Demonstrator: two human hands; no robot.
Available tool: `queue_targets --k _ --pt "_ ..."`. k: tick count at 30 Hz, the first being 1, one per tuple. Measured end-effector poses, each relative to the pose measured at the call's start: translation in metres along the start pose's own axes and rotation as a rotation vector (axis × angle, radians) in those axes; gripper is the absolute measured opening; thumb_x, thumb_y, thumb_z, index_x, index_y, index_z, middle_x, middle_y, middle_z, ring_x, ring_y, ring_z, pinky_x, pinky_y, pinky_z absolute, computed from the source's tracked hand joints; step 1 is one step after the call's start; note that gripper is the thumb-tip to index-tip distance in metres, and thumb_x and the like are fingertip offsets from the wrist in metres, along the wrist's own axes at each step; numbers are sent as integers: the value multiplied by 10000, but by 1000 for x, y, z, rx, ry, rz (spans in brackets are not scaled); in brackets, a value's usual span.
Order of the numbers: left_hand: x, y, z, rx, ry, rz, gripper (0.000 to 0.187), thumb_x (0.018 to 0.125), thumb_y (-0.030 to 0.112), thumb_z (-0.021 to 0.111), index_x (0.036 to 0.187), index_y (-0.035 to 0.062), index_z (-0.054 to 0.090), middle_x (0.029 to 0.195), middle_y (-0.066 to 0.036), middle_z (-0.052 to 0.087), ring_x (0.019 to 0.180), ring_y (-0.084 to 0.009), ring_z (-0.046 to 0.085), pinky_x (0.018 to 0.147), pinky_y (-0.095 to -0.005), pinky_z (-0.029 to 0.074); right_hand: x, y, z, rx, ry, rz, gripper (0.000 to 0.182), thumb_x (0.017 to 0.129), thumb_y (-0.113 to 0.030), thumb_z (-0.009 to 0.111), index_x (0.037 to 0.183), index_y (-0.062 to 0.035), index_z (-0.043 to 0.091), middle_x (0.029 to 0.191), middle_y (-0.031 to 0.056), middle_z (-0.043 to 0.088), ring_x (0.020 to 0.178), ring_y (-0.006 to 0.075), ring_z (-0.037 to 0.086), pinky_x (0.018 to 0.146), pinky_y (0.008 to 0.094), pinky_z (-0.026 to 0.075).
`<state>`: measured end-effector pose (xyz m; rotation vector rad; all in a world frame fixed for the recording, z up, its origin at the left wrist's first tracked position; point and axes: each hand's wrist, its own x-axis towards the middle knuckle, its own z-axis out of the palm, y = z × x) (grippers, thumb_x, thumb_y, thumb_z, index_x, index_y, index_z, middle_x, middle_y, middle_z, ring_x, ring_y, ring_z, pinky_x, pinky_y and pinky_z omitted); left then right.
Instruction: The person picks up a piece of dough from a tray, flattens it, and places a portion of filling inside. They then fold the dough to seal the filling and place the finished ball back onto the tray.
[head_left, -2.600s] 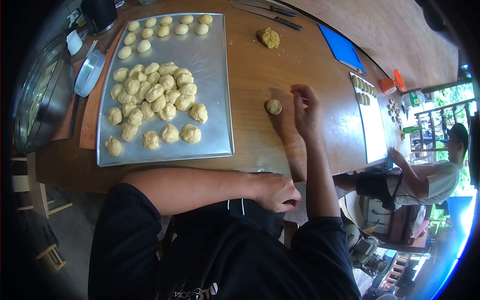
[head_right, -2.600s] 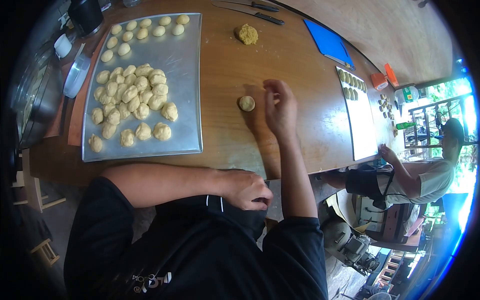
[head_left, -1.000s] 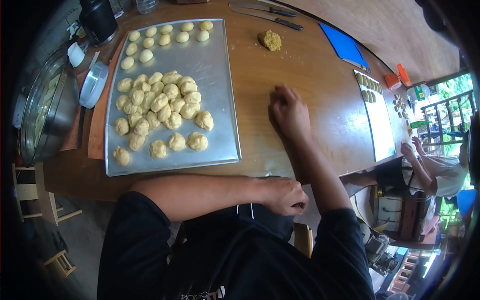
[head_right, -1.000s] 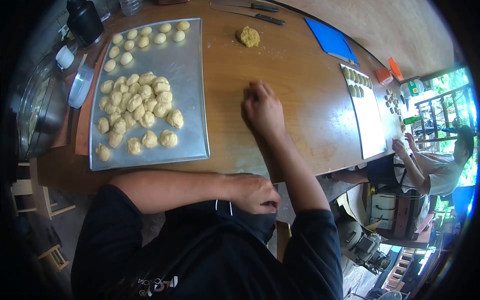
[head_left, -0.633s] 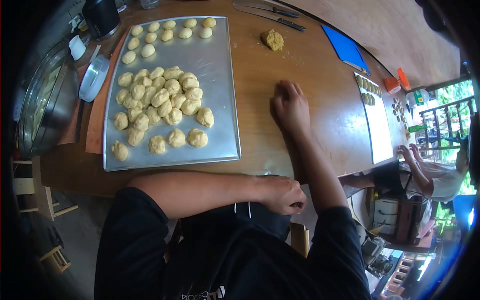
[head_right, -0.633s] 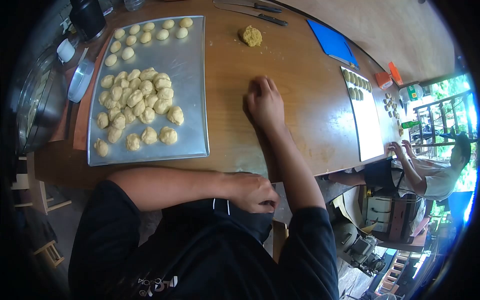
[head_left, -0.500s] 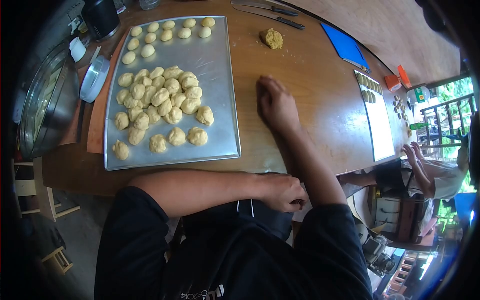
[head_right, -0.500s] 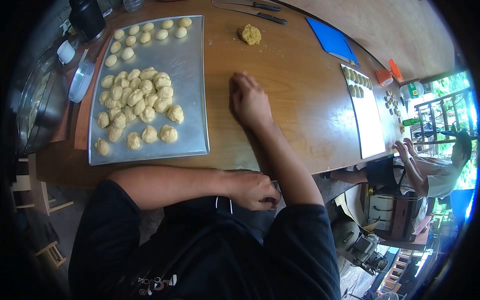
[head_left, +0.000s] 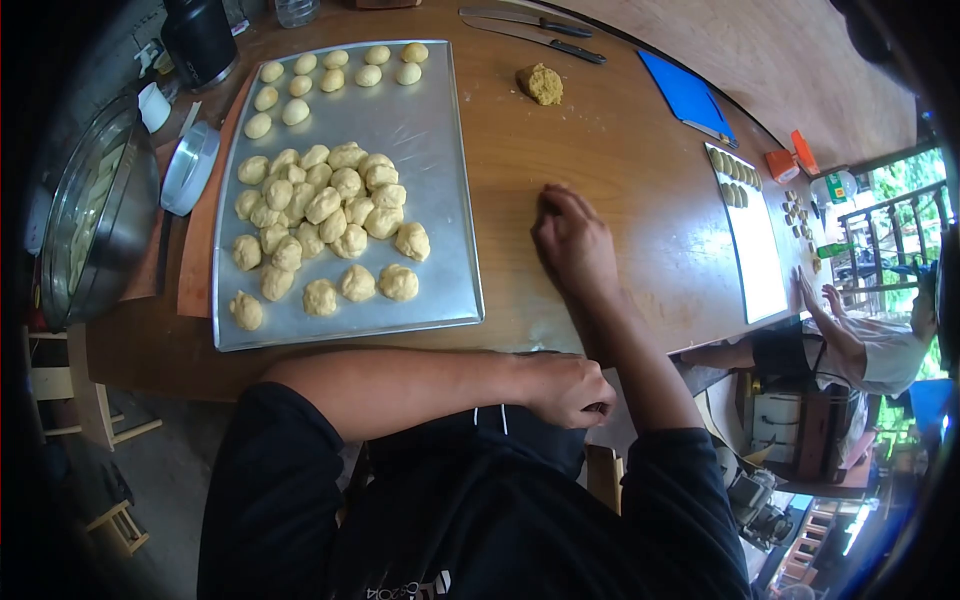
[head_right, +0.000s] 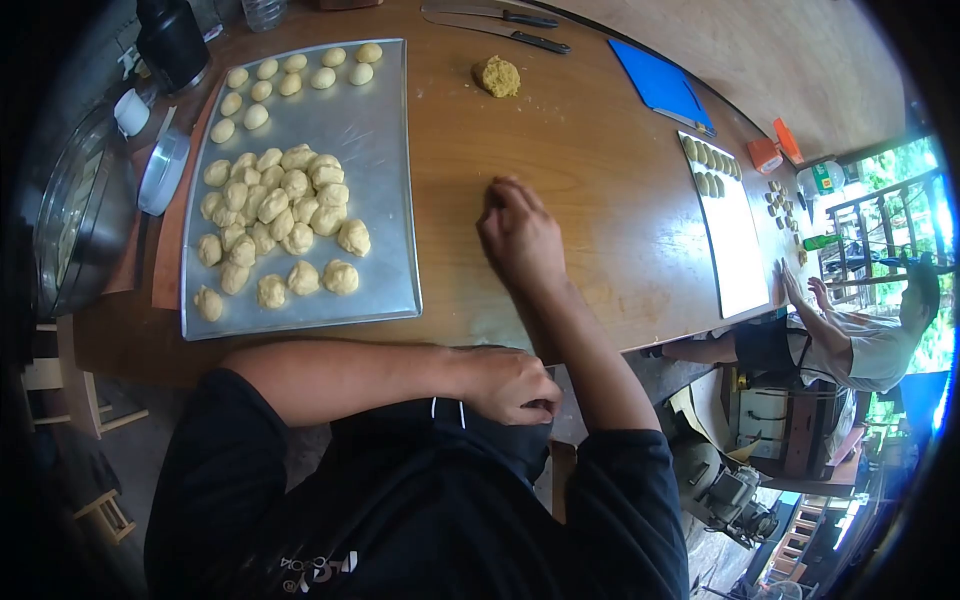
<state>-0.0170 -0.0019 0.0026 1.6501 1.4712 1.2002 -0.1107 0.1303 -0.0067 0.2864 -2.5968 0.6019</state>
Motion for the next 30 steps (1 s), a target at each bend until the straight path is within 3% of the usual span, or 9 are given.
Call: queue_targets --k 1,3,10,12,17,20,24,28,30 --pt "-1 1 -2 2 -3 -2 188 984 190 683 1044 34 770 959 -182 794 935 -379 764 881 -487 595 10 6 3 -14 -7 112 318 931 -60 618 1232 -34 715 1363 158 703 1142 406 720 983 480 603" --pt "-2 7 -4 -8 1 -11 194 989 195 678 1045 34 771 958 -189 793 934 -387 762 881 -490 594 37 9 13 4 -16 117 320 928 -59 619 1232 -32 716 1360 159 705 1152 401 718 988 475 601" --pt "0 0 -1 17 11 -10 202 993 209 673 1069 49 771 967 -181 791 947 -391 755 878 -492 593 1 3 -6 54 -16 -97 308 931 -67 617 1224 -24 704 1294 179 711 1132 414 706 983 496 590" --pt "0 0 0 -5 -7 -24 204 991 206 672 1075 49 771 964 -179 791 938 -387 756 875 -494 593 16 24 -1 -33 -3 125 327 928 -61 619 1246 -19 687 1300 180 706 1159 417 697 1004 499 579" --pt "-2 8 -5 -26 -12 -35 196 985 198 675 1063 46 770 953 -184 790 926 -390 756 871 -491 592 27 -2 16 94 -34 -42 334 924 -42 615 1250 -44 688 1325 182 700 1168 411 698 1010 493 576" --pt "-2 6 -5 -27 -11 -36 190 981 196 680 1051 44 768 948 -187 788 919 -390 756 865 -492 593 -5 -3 -5 41 -38 -28 337 923 -37 613 1251 -46 690 1326 185 701 1169 408 698 1010 489 578" --pt "-2 5 -2 0 22 -3 189 979 196 686 1041 37 768 943 -183 789 915 -384 759 862 -487 596 38 27 15 -29 -5 56 361 919 -36 614 1272 -40 687 1345 200 698 1182 415 701 998 499 593" --pt "-2 6 -4 -20 2 -8 193 979 197 687 1045 36 770 939 -181 789 916 -384 759 864 -486 595 22 -22 13 102 -124 -66 339 929 -55 620 1261 -25 682 1311 195 707 1141 424 712 968 506 605" --pt "-1 1 -1 -18 9 -6 193 981 198 685 1051 40 771 935 -185 786 915 -387 757 864 -489 595 9 -28 3 120 -74 -110 307 941 -84 628 1236 -23 683 1282 183 715 1107 425 723 956 493 611"
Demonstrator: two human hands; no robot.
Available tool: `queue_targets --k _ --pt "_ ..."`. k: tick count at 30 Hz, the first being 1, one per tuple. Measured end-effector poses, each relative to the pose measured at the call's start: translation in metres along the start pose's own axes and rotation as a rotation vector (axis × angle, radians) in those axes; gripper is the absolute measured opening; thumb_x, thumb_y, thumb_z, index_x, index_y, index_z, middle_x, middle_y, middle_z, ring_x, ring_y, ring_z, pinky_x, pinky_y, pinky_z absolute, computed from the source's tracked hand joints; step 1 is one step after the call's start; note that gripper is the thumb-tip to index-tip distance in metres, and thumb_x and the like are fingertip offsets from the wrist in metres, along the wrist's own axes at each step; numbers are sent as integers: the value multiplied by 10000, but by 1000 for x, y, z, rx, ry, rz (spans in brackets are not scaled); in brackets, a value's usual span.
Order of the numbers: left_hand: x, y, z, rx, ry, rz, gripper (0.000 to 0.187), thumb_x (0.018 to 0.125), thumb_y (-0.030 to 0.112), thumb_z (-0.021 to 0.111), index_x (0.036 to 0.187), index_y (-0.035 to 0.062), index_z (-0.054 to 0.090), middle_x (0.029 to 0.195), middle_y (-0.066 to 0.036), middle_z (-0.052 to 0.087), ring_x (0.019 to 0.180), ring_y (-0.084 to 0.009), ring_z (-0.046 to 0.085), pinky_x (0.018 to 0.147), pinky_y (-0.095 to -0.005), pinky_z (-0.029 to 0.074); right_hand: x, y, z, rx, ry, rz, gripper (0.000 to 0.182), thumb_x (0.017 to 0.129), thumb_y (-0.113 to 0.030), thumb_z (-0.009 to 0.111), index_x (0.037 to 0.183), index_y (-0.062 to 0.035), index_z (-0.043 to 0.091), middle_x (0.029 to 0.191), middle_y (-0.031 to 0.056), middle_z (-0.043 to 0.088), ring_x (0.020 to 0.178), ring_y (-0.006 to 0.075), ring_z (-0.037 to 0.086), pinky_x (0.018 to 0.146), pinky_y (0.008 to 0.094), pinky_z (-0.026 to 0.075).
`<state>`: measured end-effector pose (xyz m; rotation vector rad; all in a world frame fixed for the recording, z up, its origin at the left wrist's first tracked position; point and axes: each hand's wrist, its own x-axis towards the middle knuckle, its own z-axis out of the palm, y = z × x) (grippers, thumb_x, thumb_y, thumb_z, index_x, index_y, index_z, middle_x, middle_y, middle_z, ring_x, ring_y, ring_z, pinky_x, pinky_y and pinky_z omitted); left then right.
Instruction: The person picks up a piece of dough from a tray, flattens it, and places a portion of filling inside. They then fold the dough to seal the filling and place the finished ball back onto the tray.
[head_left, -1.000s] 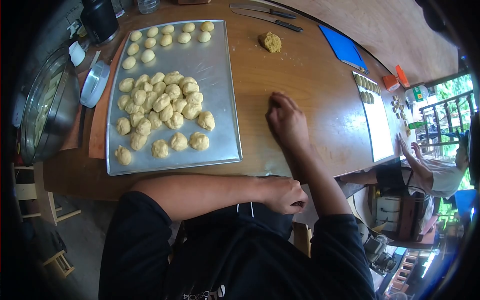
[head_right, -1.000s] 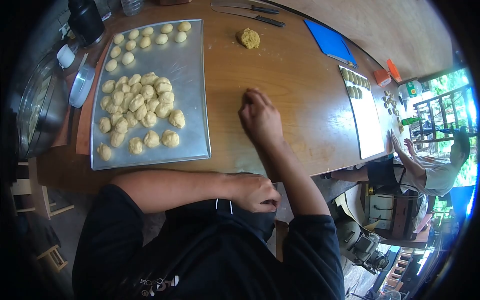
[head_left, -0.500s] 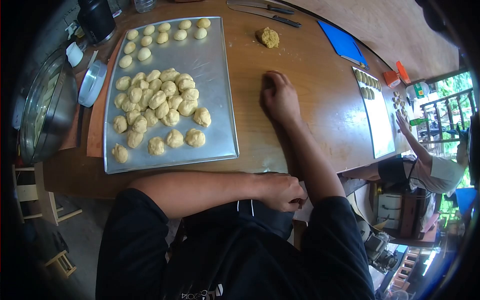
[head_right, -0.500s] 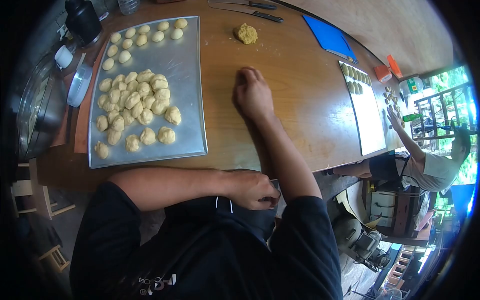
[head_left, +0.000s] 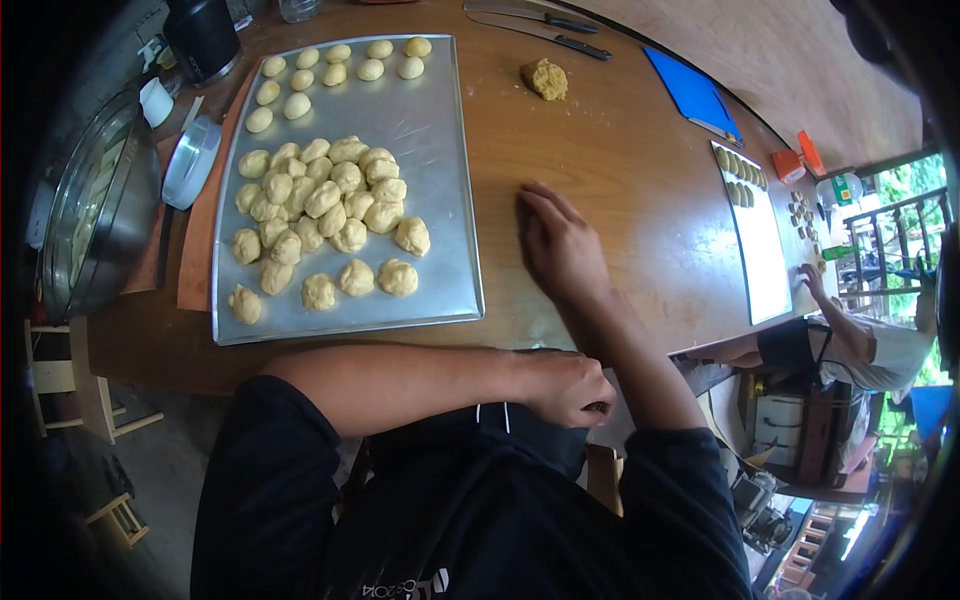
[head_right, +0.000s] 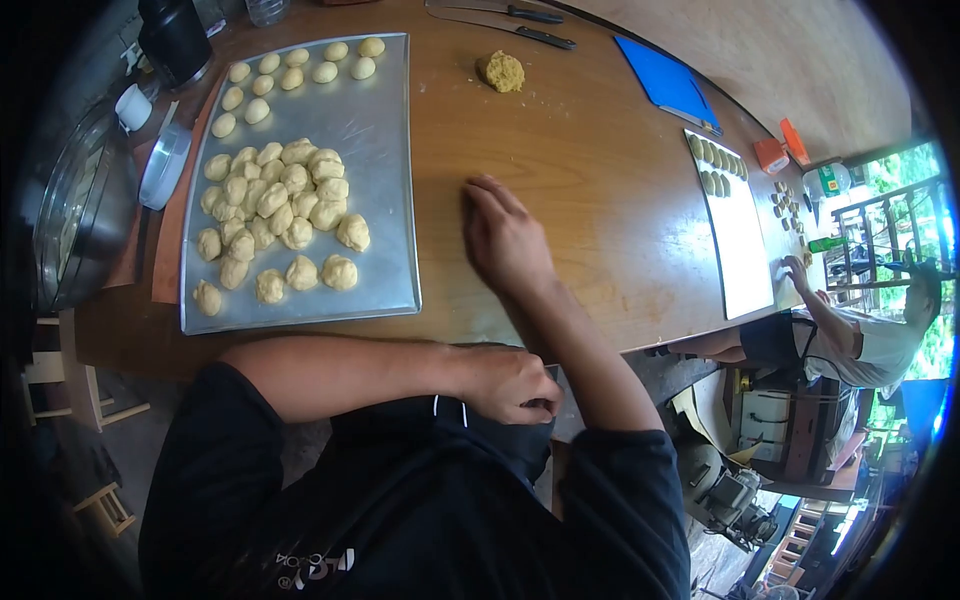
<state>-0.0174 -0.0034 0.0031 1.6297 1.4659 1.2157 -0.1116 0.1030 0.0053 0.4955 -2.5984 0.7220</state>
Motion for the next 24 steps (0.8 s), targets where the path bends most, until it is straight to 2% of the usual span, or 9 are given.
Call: queue_targets --k 4,6,10,12,14,20,22,23,24 --pt "-1 7 -3 11 -35 -38 193 982 197 684 1050 41 774 936 -183 787 915 -385 759 865 -488 595 16 32 0 -105 35 184 270 947 -112 633 1195 -25 695 1293 167 712 1126 420 713 948 480 612" --pt "0 8 -5 0 -26 -41 191 982 197 683 1045 41 775 936 -179 789 916 -379 761 870 -482 594 32 36 13 -97 58 151 269 951 -101 623 1199 -36 703 1307 168 708 1139 417 708 956 481 610" --pt "-1 5 -4 -3 15 8 190 982 193 679 1048 42 772 936 -178 789 917 -380 761 869 -485 591 -4 15 0 -15 22 10 301 944 -69 608 1228 -33 702 1286 186 705 1095 437 713 983 499 592" --pt "0 4 -3 -8 -42 -36 192 985 195 678 1057 42 768 937 -182 787 921 -383 759 872 -491 591 -3 30 -6 -51 51 -53 307 938 -64 611 1230 -28 699 1283 199 707 1103 440 711 988 505 586" --pt "0 5 -5 1 -32 -17 192 987 197 679 1054 41 767 937 -180 788 923 -383 759 873 -490 591 17 47 -4 -107 28 173 313 938 -58 605 1236 -29 694 1289 209 712 1127 437 711 985 509 585" --pt "-1 4 -4 6 -9 4 190 990 203 682 1045 41 763 941 -192 783 926 -391 754 870 -496 590 5 26 12 -46 8 76 313 935 -56 610 1237 -28 685 1278 213 722 1101 432 721 970 491 595" --pt "-1 3 -5 1 -17 -12 190 989 203 681 1045 41 763 943 -196 782 927 -394 753 869 -497 589 -5 28 2 -111 120 56 293 930 -31 598 1207 -27 694 1271 211 722 1100 434 719 969 500 595" --pt "-1 4 -6 9 -16 -18 190 990 203 680 1044 42 764 943 -196 783 927 -394 753 870 -497 590 15 40 3 -85 92 300 278 924 -23 601 1182 -31 705 1254 203 726 1108 430 715 967 504 596" --pt "-1 5 -3 14 -26 -21 189 990 204 680 1044 44 765 943 -196 783 928 -394 752 872 -497 590 23 46 9 -84 90 309 278 924 -23 601 1182 -31 705 1254 203 726 1108 430 715 967 504 596"
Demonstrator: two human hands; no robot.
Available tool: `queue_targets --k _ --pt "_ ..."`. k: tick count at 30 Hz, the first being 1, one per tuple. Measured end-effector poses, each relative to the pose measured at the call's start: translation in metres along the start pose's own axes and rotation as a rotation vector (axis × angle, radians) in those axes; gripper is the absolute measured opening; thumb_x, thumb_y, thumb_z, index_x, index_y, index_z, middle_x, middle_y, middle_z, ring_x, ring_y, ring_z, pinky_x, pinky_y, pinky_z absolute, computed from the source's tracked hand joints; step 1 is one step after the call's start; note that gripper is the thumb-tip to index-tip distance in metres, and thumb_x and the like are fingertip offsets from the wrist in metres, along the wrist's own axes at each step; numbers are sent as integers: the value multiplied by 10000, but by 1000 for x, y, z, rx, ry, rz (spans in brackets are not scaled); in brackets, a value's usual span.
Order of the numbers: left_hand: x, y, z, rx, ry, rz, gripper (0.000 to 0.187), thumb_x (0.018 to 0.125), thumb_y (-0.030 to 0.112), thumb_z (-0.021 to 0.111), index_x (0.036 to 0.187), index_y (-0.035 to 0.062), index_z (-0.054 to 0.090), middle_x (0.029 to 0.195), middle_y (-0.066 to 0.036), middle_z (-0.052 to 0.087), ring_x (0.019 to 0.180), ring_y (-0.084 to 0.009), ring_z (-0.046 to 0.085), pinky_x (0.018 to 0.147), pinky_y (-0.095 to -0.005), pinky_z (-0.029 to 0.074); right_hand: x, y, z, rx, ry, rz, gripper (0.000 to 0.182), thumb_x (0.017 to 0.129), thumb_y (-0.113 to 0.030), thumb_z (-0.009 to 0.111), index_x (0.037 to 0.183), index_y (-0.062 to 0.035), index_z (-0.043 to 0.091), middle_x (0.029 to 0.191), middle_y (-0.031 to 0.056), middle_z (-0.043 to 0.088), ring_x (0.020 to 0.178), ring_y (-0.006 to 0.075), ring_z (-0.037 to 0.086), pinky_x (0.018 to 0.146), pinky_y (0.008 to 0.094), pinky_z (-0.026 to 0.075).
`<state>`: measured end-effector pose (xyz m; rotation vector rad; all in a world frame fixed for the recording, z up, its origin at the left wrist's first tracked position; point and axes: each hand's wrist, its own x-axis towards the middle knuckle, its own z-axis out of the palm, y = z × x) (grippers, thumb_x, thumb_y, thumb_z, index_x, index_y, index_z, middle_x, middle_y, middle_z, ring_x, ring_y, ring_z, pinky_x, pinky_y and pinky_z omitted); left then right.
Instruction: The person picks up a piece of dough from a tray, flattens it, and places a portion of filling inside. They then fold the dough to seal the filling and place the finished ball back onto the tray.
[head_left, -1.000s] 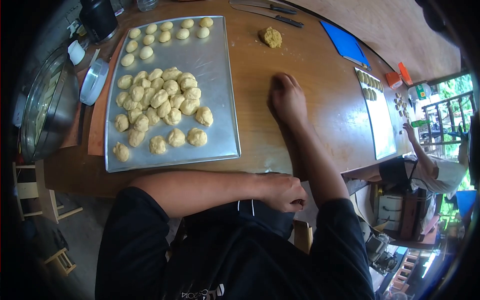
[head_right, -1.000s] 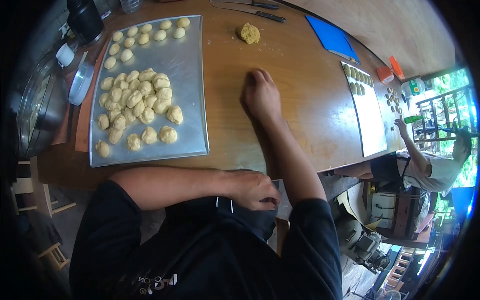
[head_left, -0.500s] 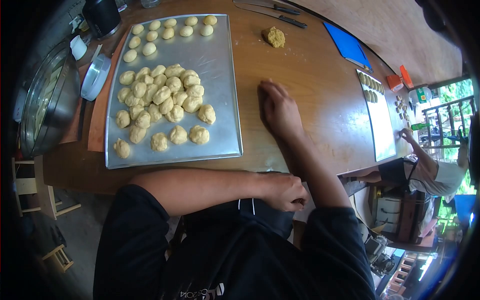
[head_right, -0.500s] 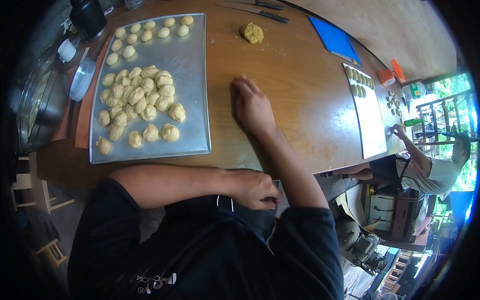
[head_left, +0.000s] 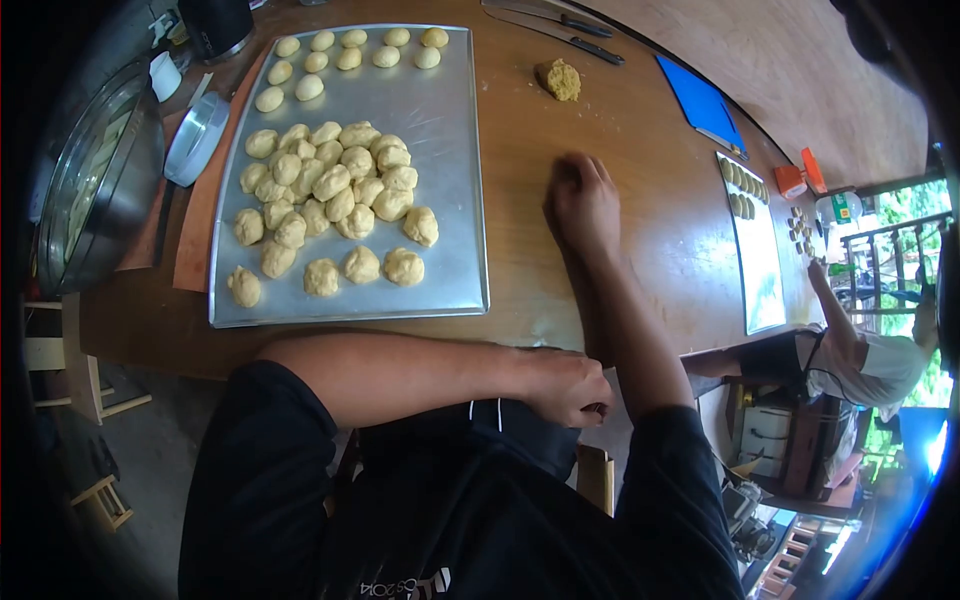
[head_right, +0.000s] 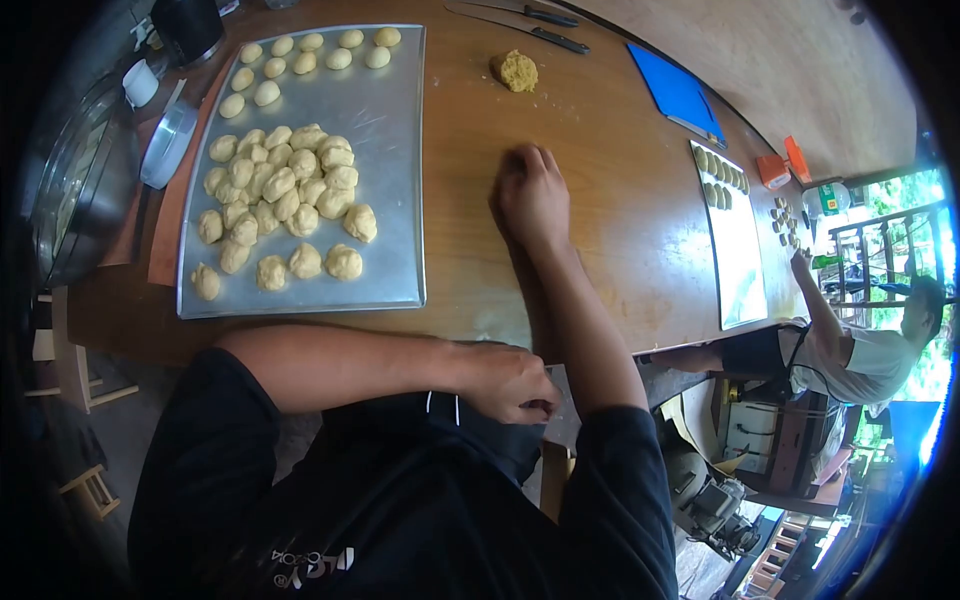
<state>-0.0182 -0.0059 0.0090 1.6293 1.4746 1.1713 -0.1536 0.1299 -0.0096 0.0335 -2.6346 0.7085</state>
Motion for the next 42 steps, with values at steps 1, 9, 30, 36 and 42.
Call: queue_targets --k 1,9,30,36,42 --pt "0 0 2 -3 -4 -1 189 990 204 680 1044 44 765 943 -196 783 928 -394 752 872 -497 590 7 -3 7 1 6 -80 277 921 -24 606 1179 -34 708 1249 194 727 1110 426 714 966 501 596" --pt "1 -2 1 0 -13 -12 192 984 204 687 1054 45 770 950 -189 787 934 -391 753 870 -496 587 -11 1 -10 0 -17 -184 274 923 -27 614 1179 -57 708 1281 182 712 1144 416 696 981 488 584" --pt "0 -2 0 -11 2 4 198 996 210 689 1051 36 764 937 -182 785 925 -390 753 862 -492 584 -5 -1 -13 -78 -45 -46 303 924 -67 620 1218 -47 689 1285 184 714 1104 427 710 954 520 594" --pt "-1 -2 0 -20 17 22 188 995 206 690 1047 41 764 938 -182 784 927 -394 752 858 -491 583 -10 -8 0 65 -31 -298 317 911 -25 607 1218 -24 688 1302 208 707 1131 440 699 971 514 591" --pt "0 -2 1 -15 19 14 192 998 206 681 1032 37 763 933 -188 779 931 -396 751 857 -495 581 8 8 -5 -40 -9 -134 296 908 -32 627 1195 -52 695 1276 192 702 1118 436 701 948 498 594"
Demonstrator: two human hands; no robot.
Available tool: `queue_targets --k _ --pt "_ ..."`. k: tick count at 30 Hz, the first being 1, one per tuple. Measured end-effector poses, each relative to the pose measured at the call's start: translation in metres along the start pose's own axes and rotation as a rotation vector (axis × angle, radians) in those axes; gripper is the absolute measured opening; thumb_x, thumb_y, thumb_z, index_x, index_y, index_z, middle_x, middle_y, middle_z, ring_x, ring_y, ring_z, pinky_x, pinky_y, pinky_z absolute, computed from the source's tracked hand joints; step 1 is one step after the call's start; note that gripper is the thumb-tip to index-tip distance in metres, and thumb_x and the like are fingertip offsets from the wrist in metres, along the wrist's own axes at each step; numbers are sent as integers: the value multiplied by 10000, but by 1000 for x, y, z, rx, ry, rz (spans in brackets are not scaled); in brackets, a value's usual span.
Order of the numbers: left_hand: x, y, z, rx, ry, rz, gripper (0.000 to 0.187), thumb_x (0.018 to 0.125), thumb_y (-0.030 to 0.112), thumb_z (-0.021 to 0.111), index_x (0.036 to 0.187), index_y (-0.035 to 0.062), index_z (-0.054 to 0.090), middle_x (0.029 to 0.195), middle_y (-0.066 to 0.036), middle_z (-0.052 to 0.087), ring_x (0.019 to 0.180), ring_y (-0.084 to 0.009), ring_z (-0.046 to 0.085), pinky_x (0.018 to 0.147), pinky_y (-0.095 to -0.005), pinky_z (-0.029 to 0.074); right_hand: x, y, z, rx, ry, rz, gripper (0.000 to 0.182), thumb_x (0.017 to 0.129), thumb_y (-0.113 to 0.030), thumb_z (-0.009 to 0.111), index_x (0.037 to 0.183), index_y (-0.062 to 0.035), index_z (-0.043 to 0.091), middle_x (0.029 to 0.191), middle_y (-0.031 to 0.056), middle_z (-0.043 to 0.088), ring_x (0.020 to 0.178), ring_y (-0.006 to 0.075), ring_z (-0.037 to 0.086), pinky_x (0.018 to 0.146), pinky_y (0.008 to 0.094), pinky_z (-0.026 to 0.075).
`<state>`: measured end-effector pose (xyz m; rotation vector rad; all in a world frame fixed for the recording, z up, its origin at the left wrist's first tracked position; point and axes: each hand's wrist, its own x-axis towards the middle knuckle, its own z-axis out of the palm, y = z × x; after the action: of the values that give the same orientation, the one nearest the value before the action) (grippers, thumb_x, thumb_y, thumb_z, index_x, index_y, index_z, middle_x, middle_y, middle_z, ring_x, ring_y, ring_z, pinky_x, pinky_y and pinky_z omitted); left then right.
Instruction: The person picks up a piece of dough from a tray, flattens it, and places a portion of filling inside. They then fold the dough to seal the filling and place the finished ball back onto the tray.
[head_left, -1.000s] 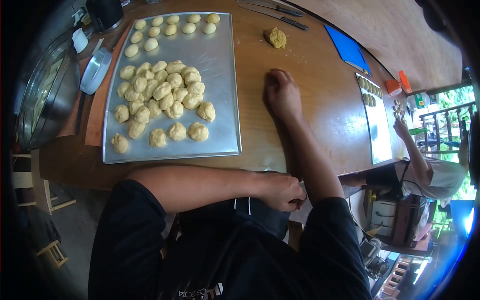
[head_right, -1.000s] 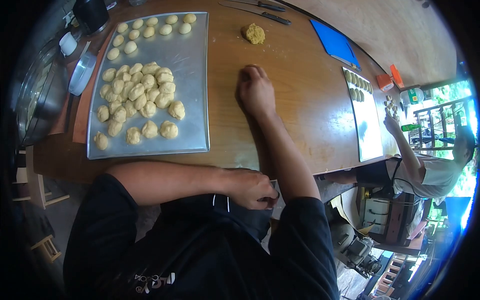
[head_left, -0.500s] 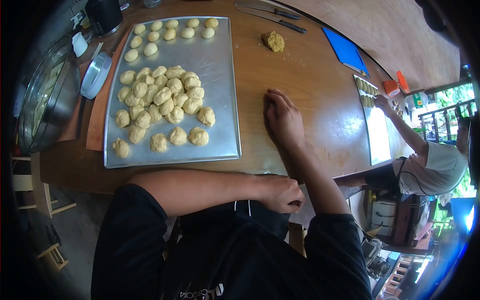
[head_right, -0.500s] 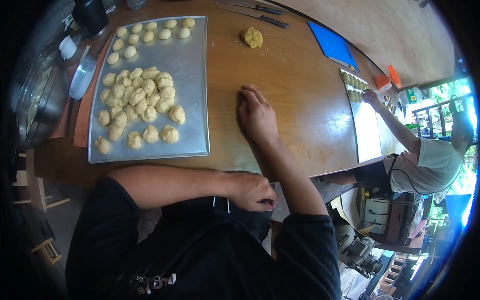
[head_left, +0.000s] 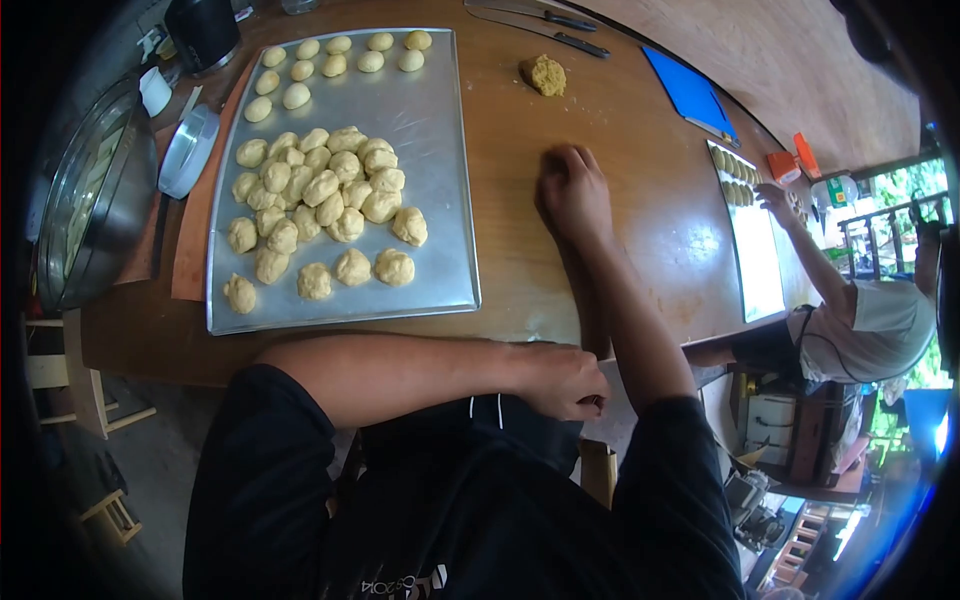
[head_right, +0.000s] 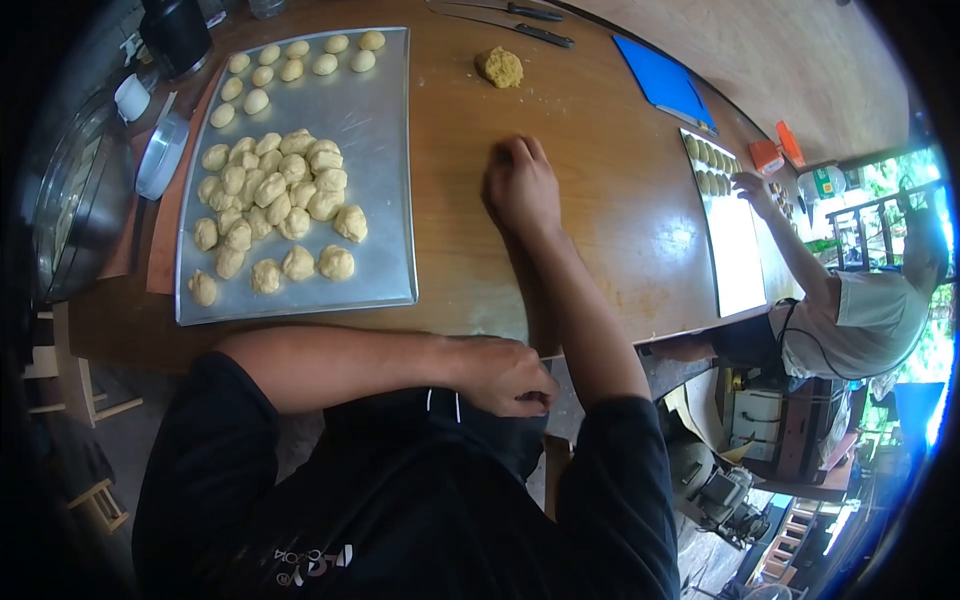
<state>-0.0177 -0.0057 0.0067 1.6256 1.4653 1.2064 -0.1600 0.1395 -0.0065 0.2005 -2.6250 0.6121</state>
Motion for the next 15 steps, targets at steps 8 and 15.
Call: queue_targets --k 8,15 --pt "2 2 -2 18 -3 3 178 993 188 673 1021 34 757 927 -179 778 911 -384 753 837 -485 583 -32 -13 -13 46 -13 -129 313 907 -78 639 1214 -57 696 1277 179 707 1131 435 704 967 498 598" --pt "0 1 0 -33 -3 1 179 992 195 679 1034 38 754 925 -190 774 909 -397 746 823 -493 578 -14 -21 10 82 -45 -81 334 930 -82 606 1252 -44 686 1319 180 700 1143 433 704 979 511 597"
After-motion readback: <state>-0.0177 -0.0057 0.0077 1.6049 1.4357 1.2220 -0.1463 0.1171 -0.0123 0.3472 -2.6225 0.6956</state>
